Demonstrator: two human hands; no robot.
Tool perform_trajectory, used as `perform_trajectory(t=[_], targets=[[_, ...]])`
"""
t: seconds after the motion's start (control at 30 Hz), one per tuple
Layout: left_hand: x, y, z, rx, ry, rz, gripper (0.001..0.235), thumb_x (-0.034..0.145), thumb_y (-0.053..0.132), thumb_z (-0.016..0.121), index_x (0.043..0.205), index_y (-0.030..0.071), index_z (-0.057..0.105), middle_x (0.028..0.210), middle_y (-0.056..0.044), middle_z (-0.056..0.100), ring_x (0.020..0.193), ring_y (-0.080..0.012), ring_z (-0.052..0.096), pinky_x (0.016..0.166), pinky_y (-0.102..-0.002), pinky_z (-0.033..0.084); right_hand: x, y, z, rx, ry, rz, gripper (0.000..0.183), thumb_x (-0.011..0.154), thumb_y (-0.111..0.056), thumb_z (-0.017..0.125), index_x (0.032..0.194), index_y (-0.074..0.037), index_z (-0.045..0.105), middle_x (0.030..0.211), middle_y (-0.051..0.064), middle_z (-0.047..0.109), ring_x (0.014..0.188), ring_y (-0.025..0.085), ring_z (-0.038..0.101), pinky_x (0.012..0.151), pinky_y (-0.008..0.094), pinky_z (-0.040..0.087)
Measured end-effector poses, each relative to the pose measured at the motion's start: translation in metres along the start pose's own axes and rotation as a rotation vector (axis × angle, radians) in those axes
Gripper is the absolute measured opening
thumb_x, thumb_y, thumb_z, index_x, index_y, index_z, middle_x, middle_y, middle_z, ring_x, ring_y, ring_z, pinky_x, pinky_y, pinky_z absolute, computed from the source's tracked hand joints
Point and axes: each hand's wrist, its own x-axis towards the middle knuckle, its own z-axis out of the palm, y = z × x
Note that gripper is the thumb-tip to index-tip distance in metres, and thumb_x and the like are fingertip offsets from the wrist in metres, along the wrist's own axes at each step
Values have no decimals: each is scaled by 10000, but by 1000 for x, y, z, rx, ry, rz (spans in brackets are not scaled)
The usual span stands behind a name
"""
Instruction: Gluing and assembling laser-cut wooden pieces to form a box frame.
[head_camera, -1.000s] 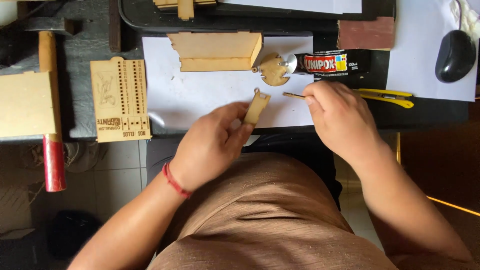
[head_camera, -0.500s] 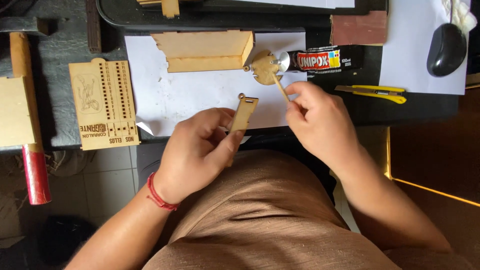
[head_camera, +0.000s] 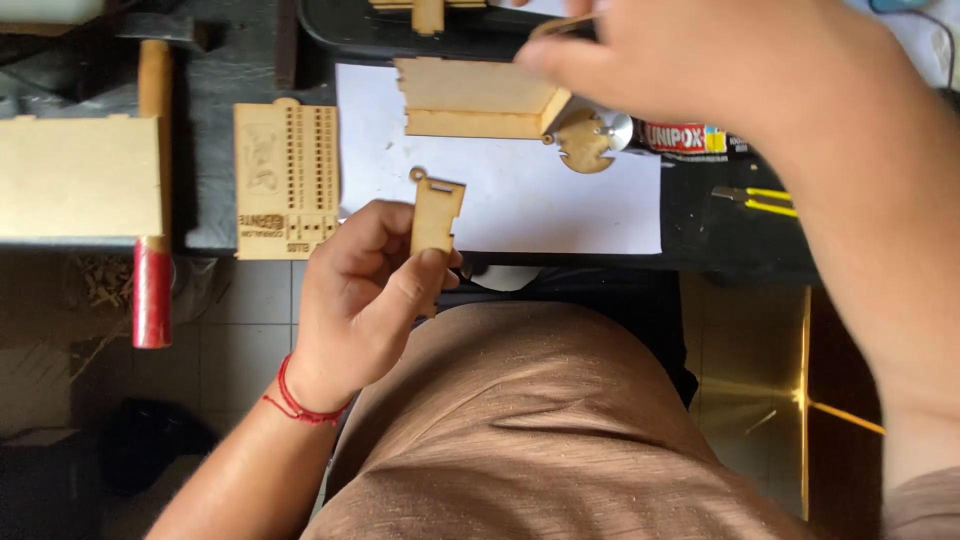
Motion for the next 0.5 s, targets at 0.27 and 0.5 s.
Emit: perform_trajectory(t=[0.27,0.5], targets=[[-45,-10,-36,-29,199,-18,90,930,87,621,962,4,609,818,-97,705,668,-116,647,543,-214,519,50,-30,14,-103,93,-393,202,865,-127,559,1067,-134,571,712,65,597,558,282,516,501,464,378],[-58,-16,-51,-13,225,-50,167,921,151,633,970,-6,610,816,-117,704,655,-127,632,494,-227,504,27,-20,6,0,123,-468,154,964,-145,476,910,-171,618,764,37,566,687,233,503,666,401,380]])
